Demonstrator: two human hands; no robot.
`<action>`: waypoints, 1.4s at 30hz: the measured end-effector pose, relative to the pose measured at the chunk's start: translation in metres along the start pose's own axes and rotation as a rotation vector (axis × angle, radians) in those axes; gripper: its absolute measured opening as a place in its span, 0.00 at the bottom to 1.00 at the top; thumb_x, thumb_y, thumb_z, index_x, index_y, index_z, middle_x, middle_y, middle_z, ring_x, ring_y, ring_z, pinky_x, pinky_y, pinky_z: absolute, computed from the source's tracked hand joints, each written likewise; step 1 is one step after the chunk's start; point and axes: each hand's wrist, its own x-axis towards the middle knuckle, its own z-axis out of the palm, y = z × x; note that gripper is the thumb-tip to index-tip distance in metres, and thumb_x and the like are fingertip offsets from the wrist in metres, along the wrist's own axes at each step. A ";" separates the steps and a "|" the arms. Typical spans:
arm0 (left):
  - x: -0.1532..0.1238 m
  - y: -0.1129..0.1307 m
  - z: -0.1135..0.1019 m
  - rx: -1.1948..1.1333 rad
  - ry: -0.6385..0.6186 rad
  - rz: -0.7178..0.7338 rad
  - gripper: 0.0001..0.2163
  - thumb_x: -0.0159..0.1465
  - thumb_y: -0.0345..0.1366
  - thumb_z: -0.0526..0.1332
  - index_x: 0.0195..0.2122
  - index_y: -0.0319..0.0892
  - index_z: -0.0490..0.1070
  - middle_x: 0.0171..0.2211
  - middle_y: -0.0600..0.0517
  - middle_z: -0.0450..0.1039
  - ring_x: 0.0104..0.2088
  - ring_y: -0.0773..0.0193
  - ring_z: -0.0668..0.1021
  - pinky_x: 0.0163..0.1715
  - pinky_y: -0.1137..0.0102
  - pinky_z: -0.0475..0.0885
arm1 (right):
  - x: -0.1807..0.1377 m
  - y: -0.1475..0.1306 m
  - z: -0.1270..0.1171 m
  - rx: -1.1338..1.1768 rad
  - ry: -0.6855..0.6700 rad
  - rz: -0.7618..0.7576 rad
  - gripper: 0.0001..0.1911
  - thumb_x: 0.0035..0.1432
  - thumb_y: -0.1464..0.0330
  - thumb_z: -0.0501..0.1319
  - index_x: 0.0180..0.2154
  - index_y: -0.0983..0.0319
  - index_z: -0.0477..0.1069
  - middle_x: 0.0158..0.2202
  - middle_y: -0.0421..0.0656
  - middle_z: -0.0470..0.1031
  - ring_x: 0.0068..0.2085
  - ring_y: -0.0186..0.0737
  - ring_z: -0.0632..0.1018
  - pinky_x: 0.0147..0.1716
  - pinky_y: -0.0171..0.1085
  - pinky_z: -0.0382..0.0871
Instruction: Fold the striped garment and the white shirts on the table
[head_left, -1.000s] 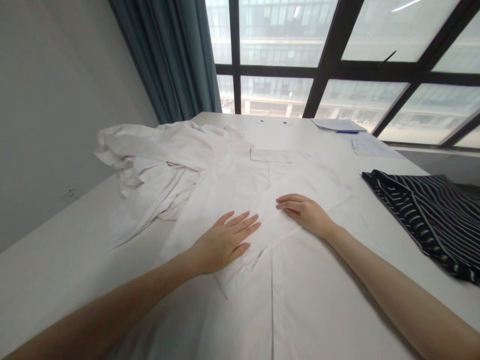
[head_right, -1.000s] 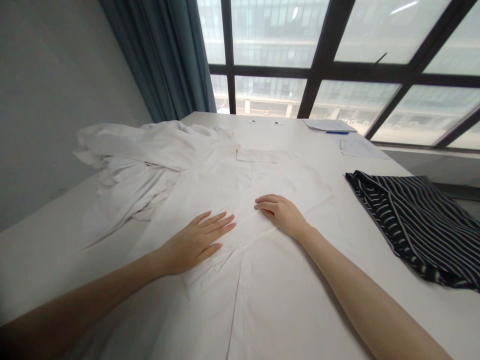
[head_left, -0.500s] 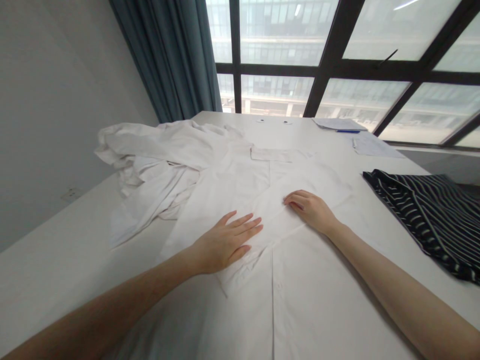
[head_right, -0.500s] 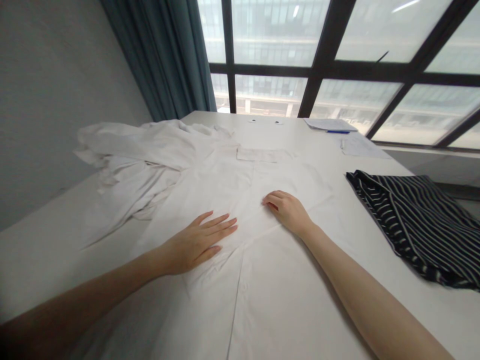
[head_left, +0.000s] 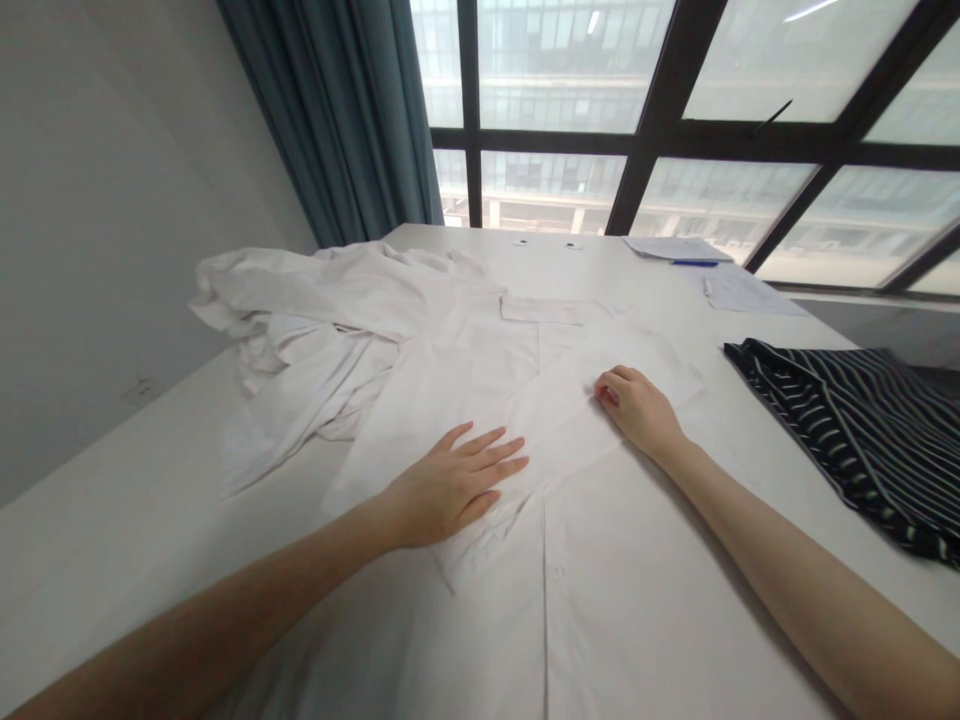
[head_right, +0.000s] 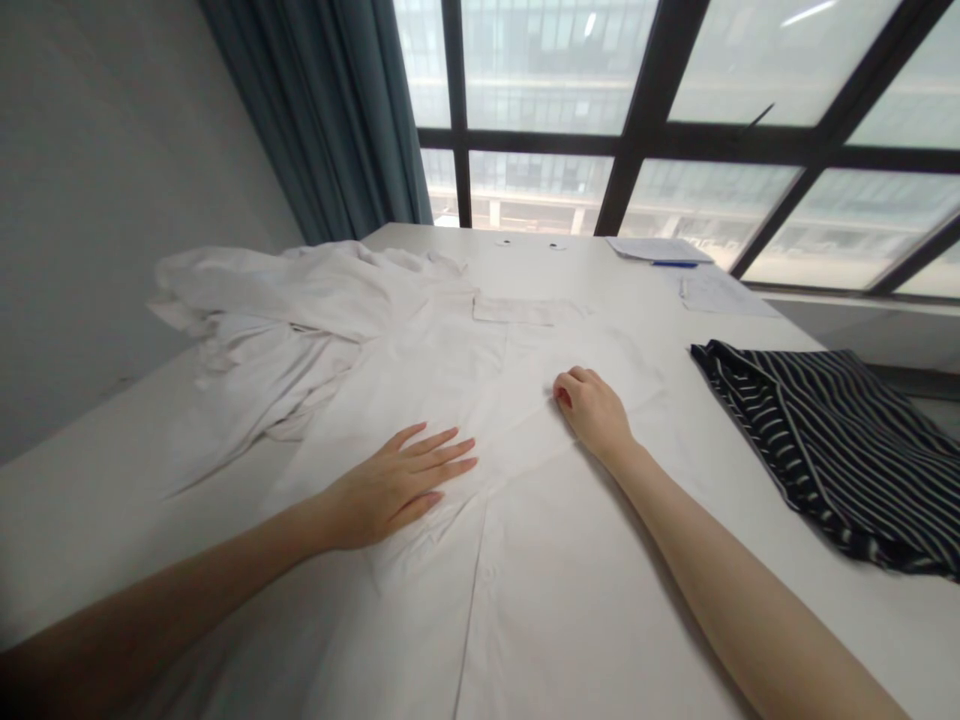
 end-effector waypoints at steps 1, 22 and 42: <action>0.000 0.000 0.000 -0.001 -0.005 0.009 0.23 0.71 0.32 0.49 0.67 0.49 0.53 0.68 0.53 0.54 0.69 0.61 0.54 0.66 0.58 0.43 | 0.000 0.001 0.000 -0.007 0.008 0.019 0.10 0.58 0.75 0.54 0.33 0.59 0.72 0.36 0.47 0.75 0.40 0.46 0.74 0.38 0.40 0.68; 0.000 0.000 0.001 -0.047 0.024 0.057 0.21 0.72 0.33 0.48 0.66 0.49 0.56 0.67 0.52 0.58 0.68 0.62 0.58 0.66 0.59 0.41 | 0.002 -0.004 -0.001 0.223 -0.042 -0.182 0.05 0.54 0.74 0.56 0.31 0.60 0.70 0.31 0.44 0.73 0.34 0.44 0.71 0.39 0.42 0.66; -0.004 0.001 0.001 0.037 -0.038 0.093 0.23 0.72 0.39 0.50 0.68 0.51 0.51 0.70 0.52 0.49 0.69 0.56 0.54 0.66 0.58 0.47 | 0.014 0.040 0.020 -0.106 -0.272 0.092 0.28 0.68 0.62 0.39 0.67 0.55 0.53 0.70 0.40 0.52 0.68 0.45 0.56 0.64 0.53 0.55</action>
